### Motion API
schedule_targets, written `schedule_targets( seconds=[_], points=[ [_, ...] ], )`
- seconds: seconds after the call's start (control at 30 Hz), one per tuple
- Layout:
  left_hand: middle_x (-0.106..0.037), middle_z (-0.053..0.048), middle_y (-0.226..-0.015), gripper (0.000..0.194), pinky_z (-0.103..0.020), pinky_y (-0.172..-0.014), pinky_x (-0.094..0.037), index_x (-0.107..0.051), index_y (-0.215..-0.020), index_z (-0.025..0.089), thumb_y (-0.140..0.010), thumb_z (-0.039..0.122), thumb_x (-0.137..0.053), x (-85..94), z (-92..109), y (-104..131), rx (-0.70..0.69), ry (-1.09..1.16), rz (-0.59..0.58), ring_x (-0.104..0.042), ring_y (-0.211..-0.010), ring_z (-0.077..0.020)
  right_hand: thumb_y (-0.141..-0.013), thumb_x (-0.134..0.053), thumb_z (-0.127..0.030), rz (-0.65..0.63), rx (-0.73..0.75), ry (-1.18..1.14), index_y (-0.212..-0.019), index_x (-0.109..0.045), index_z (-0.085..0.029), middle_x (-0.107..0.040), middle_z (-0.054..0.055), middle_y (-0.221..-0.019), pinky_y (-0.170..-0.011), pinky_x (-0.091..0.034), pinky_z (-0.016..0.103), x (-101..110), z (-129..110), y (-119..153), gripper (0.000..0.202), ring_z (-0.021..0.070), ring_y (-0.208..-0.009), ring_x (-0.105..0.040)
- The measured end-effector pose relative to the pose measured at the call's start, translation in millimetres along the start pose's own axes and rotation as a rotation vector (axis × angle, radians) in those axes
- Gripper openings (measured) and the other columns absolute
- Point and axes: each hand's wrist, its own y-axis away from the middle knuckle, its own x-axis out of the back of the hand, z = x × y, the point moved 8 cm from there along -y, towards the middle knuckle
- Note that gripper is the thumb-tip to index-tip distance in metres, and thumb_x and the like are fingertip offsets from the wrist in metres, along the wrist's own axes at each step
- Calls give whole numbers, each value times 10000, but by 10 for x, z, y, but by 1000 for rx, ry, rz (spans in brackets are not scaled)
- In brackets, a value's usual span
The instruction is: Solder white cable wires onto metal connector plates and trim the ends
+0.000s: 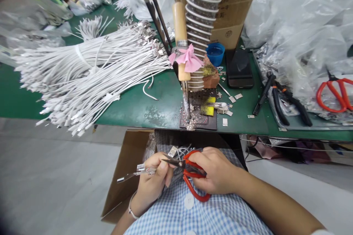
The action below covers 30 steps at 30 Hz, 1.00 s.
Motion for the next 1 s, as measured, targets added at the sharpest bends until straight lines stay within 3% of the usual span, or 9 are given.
schedule_targets(
  seconds=[0.13, 0.23, 0.3, 0.43, 0.5, 0.57, 0.7, 1.0],
  points=[
    [-490, 18, -507, 381, -203, -497, -325, -567, -787, 145, -1001, 449, -484, 28, -13, -5, -22, -3, 23, -381, -436, -71, -826, -585, -249, -350, -373, -676, -922, -448, -138, -443, -54, -613, -488, -279, 144, -338, 154, 162, 201, 27, -508, -339],
    [-502, -2, -535, 380, -197, -516, -336, -564, -719, 136, -972, 418, -548, 44, -18, -6, -36, -8, 34, -430, -489, -79, -776, -637, -250, -514, -434, -1117, -945, -408, -138, -384, -91, -578, -434, -249, 119, -465, 54, 241, 305, 9, -455, -290],
    [-498, -1, -546, 351, -188, -523, -341, -571, -728, 132, -973, 383, -556, 53, -32, -2, -20, 17, 44, -435, -505, -76, -795, -627, -250, -489, -396, -1097, -945, -417, -137, -381, -90, -573, -430, -240, 118, -443, 57, 217, 282, 9, -449, -285],
    [-432, 32, -515, 357, -163, -447, -297, -556, -790, 132, -1000, 415, -497, 3, -53, 0, 39, 160, 17, -361, -428, -55, -812, -574, -169, -132, -185, -324, -912, -510, -138, -456, -38, -620, -544, -298, 164, -135, 128, 56, 122, 42, -547, -347],
    [-433, 38, -496, 361, -154, -439, -302, -566, -818, 133, -1001, 434, -489, -43, -46, -11, 48, 243, -5, -356, -405, -50, -805, -571, -162, -4, -73, -94, -902, -542, -143, -492, -21, -634, -588, -318, 192, -33, 49, 22, 103, 61, -579, -376],
    [-505, 21, -515, 334, -151, -484, -364, -579, -837, 139, -993, 427, -515, -72, -41, -28, 30, 318, -6, -434, -441, -57, -838, -566, -191, -24, -107, -144, -924, -547, -139, -530, -9, -662, -582, -335, 192, -90, 61, 23, 103, 59, -569, -401],
    [-642, -10, -645, 245, -157, -577, -460, -602, -852, 158, -973, 369, -571, -71, -87, -47, -24, 439, 61, -574, -570, -76, -879, -546, -233, -158, -335, -519, -978, -508, -123, -538, -1, -709, -533, -347, 160, -368, 151, 92, 153, 38, -550, -415],
    [-596, 55, -577, 179, -88, -581, -443, -637, -888, 214, -987, 338, -555, -103, -92, -65, -123, 552, 196, -529, -530, -19, -819, -620, -255, -132, -477, -939, -913, -386, -151, -442, -45, -660, -513, -310, 129, -658, 193, 145, 272, 19, -532, -360]
  ],
)
